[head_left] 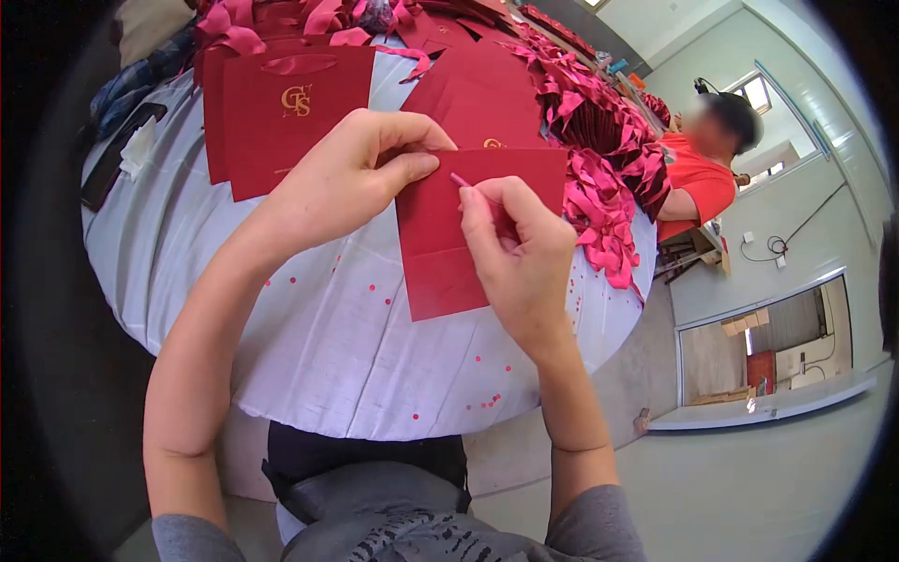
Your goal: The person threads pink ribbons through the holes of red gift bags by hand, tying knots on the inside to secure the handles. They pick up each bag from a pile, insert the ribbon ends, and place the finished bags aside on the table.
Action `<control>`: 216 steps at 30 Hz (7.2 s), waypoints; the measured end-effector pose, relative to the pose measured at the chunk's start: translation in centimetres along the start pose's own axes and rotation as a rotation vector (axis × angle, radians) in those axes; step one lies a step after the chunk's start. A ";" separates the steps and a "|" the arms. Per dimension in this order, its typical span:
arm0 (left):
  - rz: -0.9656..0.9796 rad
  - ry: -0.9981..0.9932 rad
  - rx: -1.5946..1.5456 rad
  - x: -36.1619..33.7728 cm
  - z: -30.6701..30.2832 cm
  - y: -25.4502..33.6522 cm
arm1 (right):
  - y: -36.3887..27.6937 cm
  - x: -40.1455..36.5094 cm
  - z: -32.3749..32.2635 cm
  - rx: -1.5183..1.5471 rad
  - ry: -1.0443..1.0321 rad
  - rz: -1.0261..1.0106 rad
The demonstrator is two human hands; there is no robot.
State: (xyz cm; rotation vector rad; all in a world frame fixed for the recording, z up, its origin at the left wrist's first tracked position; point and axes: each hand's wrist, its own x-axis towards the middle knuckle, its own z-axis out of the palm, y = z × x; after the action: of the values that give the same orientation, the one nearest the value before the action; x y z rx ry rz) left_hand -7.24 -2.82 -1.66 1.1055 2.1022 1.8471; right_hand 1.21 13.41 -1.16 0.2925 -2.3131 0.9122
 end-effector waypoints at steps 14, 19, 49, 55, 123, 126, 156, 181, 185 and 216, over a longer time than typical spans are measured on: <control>0.071 0.101 0.093 -1.1 1.3 1.8 | -1.0 -0.7 0.4 -0.167 0.090 -0.103; 0.118 0.143 0.132 -1.2 1.9 1.6 | -0.9 -0.6 0.6 -0.206 0.054 -0.134; 0.201 0.221 0.267 -1.5 3.0 1.5 | 0.5 -0.4 0.4 -0.229 0.019 -0.223; 0.204 0.212 0.244 -1.6 3.2 1.7 | 0.2 -0.5 0.2 -0.227 -0.004 -0.228; 0.547 0.213 0.536 -2.3 5.1 3.6 | -0.7 5.2 -5.5 0.028 -0.508 0.163; 0.588 0.225 0.514 -2.2 4.8 3.4 | -0.9 4.8 -5.0 0.085 -0.435 0.179; 0.650 0.208 0.560 -1.7 3.9 2.8 | -1.0 11.0 -1.6 0.563 -0.366 0.264; 0.422 0.387 0.592 -0.9 2.7 2.5 | 3.0 2.0 -4.7 0.624 -0.441 0.249; 0.448 0.370 0.624 -0.8 2.9 2.5 | 4.9 2.5 -6.6 0.664 -0.430 0.312; 0.365 0.206 1.033 0.3 4.9 6.5 | 11.1 2.0 -12.4 0.880 0.068 0.328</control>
State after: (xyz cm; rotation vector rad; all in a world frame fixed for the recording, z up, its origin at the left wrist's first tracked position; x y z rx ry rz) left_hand -2.00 1.16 3.08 1.5867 3.2756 0.8845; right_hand 0.93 29.98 1.17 0.2275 -1.7897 2.0428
